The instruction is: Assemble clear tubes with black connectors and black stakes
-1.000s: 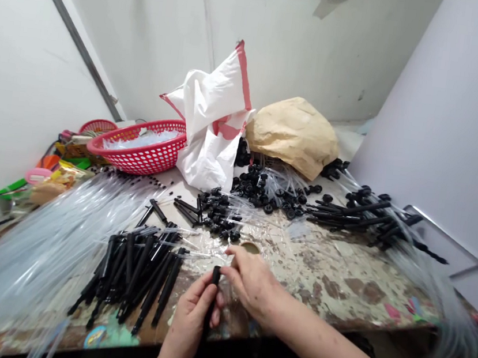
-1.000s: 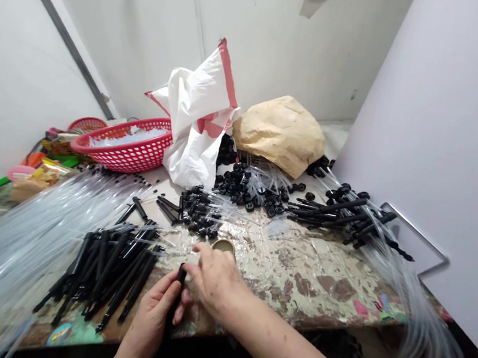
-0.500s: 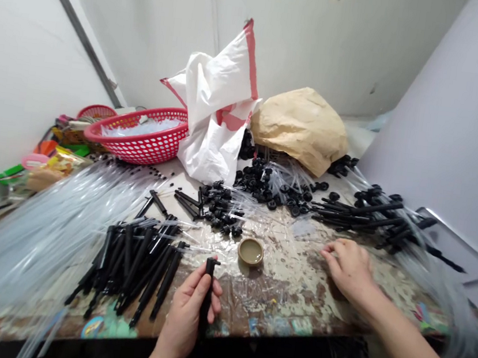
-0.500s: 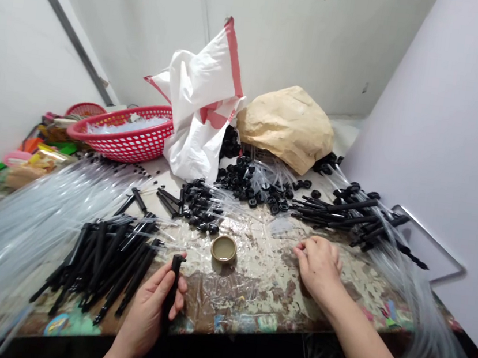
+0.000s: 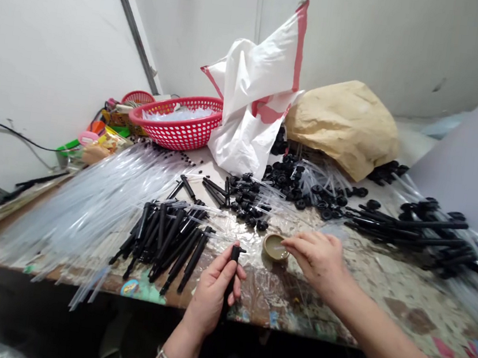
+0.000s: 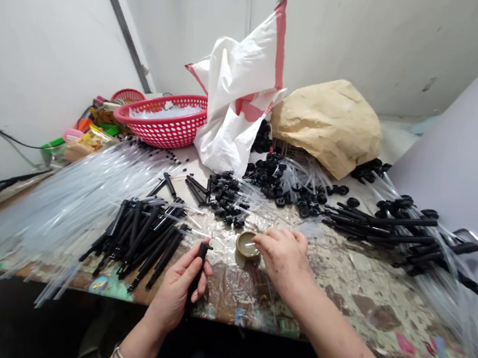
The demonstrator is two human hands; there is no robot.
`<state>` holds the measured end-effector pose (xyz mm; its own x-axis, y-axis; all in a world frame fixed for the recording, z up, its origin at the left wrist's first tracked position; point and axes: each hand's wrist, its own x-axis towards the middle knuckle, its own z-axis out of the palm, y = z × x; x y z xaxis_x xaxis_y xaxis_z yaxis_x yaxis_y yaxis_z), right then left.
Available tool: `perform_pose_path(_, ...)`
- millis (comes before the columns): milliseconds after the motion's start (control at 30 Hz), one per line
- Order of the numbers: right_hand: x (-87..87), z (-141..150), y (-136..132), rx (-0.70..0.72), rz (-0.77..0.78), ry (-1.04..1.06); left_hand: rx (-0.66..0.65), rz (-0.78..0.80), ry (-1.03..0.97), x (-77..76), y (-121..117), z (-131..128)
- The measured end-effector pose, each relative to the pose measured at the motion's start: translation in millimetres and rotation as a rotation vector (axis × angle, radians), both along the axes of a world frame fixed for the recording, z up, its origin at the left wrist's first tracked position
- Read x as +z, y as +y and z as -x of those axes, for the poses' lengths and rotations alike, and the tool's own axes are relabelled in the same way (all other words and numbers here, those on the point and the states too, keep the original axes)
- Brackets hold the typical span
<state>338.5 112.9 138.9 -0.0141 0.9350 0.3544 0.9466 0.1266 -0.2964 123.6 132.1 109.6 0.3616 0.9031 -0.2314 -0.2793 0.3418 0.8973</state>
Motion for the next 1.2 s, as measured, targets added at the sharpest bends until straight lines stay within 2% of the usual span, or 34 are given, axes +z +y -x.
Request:
perform_pose_path(167,-3.0,-6,3,0.001,0.023,-0.172,-0.02,0.005,0.005,0.5,0,-1)
perform_pose_path(300,1.1,-5,5,0.012,0.012,-0.171,-0.03,0.006,-0.002,1.9,0,-1)
perform_pose_path(367,5.4,-2,3,0.008,-0.008,-0.092,-0.03,0.007,-0.007,2.2,0,-1)
perform_pose_path(433,10.9,3,1,0.009,-0.004,0.071,-0.033,0.007,-0.011,2.3,0,-1)
perform_pose_path(533,17.3,19,-2,0.067,0.087,0.406,-0.03,0.011,-0.011,2.4,-1,-2)
perform_pose_path(633,17.6,36,-3,0.091,0.127,0.563,-0.017,0.011,-0.01,2.3,-1,-2)
perform_pose_path(800,14.0,47,-1,0.075,0.094,0.575,-0.019,-0.007,-0.033,1.4,-1,0)
perform_pose_path(1033,18.2,51,-2,0.062,0.093,0.515,-0.009,0.004,-0.044,0.2,-1,0)
perform_pose_path(1200,15.4,58,0,0.129,0.091,0.418,-0.001,0.003,-0.033,-0.9,-1,0)
